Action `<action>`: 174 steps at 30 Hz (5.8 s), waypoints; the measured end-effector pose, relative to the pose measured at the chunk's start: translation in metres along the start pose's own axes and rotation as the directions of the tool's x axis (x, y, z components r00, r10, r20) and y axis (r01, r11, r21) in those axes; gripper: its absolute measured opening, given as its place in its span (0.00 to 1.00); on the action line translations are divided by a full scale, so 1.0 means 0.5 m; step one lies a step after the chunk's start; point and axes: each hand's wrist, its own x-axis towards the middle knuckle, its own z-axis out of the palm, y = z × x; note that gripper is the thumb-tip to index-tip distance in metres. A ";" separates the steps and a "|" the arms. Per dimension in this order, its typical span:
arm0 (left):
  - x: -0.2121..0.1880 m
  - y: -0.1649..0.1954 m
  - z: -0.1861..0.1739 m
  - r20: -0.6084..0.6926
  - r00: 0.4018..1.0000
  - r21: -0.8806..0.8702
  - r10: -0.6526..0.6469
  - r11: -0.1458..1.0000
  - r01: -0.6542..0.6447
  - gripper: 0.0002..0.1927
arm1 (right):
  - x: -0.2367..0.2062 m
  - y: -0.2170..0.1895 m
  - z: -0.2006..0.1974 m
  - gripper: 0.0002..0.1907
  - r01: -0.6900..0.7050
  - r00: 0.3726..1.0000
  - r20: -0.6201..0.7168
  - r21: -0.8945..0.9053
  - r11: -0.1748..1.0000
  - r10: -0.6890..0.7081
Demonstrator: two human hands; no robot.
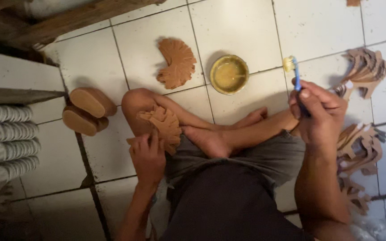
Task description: The person sits on the floor and applies a yellowish liquid to star-shaped wooden pieces using a toothbrush. They dip the brush into a small container, coat the pieces, and place them on the floor to dry.
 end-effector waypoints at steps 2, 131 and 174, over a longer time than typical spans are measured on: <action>-0.008 0.000 0.006 -0.053 0.998 0.053 0.042 0.998 -0.039 0.17 | 0.002 0.009 0.020 0.12 -0.019 1.000 0.019 0.015 1.000 0.019; 0.242 0.253 -0.128 0.217 0.969 -0.907 0.114 -0.344 0.244 0.11 | -0.105 -0.024 0.085 0.10 0.435 0.900 0.213 -0.481 0.761 -0.380; 0.245 0.299 -0.135 0.162 0.977 -0.878 -0.135 -0.472 0.080 0.22 | -0.112 -0.015 0.113 0.09 0.472 0.877 0.222 -0.553 0.686 -0.425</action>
